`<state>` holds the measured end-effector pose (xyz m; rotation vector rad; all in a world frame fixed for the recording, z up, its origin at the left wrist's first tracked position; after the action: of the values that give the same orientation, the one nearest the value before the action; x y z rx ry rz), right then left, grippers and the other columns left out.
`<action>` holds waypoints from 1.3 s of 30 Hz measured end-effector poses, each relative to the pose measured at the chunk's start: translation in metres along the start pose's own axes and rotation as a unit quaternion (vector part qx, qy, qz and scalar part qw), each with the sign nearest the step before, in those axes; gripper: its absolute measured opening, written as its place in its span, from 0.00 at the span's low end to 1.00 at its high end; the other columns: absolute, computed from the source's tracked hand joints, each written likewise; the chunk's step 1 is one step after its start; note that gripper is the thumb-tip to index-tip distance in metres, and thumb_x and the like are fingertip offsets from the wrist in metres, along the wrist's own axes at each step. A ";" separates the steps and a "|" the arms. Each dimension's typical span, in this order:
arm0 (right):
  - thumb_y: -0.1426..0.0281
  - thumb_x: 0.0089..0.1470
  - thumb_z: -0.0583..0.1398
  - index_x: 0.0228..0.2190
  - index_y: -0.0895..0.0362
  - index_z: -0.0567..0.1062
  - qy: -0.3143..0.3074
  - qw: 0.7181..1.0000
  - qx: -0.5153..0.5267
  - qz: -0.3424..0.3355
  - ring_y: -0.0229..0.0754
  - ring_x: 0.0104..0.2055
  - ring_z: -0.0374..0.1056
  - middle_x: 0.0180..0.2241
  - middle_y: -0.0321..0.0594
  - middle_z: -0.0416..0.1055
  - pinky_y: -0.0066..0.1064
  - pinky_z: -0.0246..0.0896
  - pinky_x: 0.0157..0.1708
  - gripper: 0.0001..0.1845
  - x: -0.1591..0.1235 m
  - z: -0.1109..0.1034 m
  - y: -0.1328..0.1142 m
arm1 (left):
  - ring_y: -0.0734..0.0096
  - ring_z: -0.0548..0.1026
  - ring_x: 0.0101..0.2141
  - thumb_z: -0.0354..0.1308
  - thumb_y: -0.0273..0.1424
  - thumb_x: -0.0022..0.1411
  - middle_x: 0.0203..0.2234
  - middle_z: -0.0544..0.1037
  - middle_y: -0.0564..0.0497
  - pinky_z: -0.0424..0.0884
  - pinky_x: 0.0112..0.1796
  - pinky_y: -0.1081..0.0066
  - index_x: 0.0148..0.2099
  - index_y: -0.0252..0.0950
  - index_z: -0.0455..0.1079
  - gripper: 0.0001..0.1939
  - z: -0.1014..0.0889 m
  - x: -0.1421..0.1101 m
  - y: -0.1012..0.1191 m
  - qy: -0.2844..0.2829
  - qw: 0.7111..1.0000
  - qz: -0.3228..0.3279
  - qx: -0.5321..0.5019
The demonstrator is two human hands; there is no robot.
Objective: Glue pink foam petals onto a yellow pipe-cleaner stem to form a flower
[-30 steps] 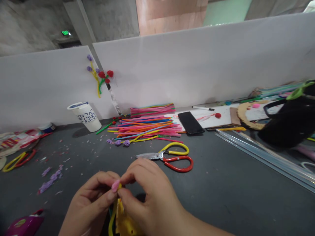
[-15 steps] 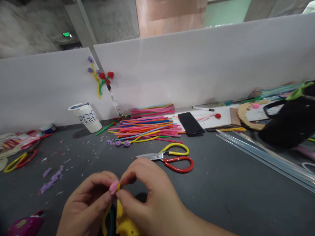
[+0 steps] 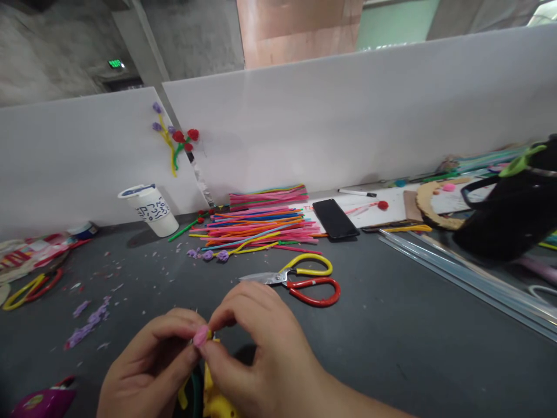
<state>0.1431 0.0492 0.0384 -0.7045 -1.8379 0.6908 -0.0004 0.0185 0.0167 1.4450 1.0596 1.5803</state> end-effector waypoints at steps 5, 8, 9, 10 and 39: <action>0.79 0.46 0.62 0.25 0.58 0.73 0.001 1.000 -0.003 0.002 0.36 0.31 0.68 0.26 0.36 0.72 0.26 0.62 0.34 0.05 0.000 0.000 0.000 | 0.74 0.74 0.29 0.66 0.24 0.52 0.25 0.78 0.54 0.70 0.32 0.81 0.30 0.42 0.78 0.06 0.003 0.000 0.000 0.035 0.999 -0.023 -0.028; 0.79 0.46 0.61 0.25 0.58 0.73 0.002 1.000 -0.001 0.007 0.36 0.31 0.68 0.26 0.35 0.72 0.26 0.62 0.33 0.05 0.001 0.000 0.000 | 0.73 0.74 0.28 0.68 0.27 0.49 0.23 0.77 0.53 0.70 0.32 0.80 0.27 0.40 0.78 0.04 0.006 -0.001 -0.001 0.088 0.994 -0.053 -0.047; 0.79 0.47 0.61 0.25 0.58 0.73 0.001 1.000 0.002 0.008 0.36 0.30 0.68 0.26 0.35 0.72 0.26 0.62 0.33 0.05 0.001 0.000 -0.001 | 0.72 0.74 0.28 0.69 0.27 0.48 0.23 0.77 0.53 0.70 0.31 0.80 0.26 0.40 0.78 0.04 0.006 -0.001 -0.001 0.101 0.991 -0.064 -0.053; 0.79 0.47 0.61 0.25 0.58 0.73 -0.001 1.000 0.006 0.009 0.36 0.30 0.68 0.26 0.35 0.72 0.26 0.62 0.33 0.05 0.002 -0.001 -0.001 | 0.72 0.73 0.27 0.70 0.28 0.46 0.22 0.77 0.53 0.69 0.31 0.79 0.25 0.39 0.78 0.04 0.007 -0.001 -0.001 0.107 0.990 -0.075 -0.058; 0.77 0.49 0.59 0.25 0.57 0.72 -0.025 0.998 0.025 0.050 0.37 0.31 0.67 0.26 0.35 0.71 0.27 0.61 0.33 0.04 -0.001 0.001 0.004 | 0.72 0.74 0.27 0.72 0.30 0.43 0.22 0.77 0.52 0.70 0.30 0.79 0.24 0.38 0.78 0.05 0.006 0.001 -0.001 0.097 0.984 -0.135 -0.068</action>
<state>0.1427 0.0515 0.0344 -0.7554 -1.8332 0.8234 0.0058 0.0205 0.0163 1.0237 1.1801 1.5825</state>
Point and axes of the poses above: each hand's wrist, its own x-axis towards the middle knuckle, its own z-axis out of the palm, y = z × x, the point moved 4 cm from there along x, towards the middle knuckle
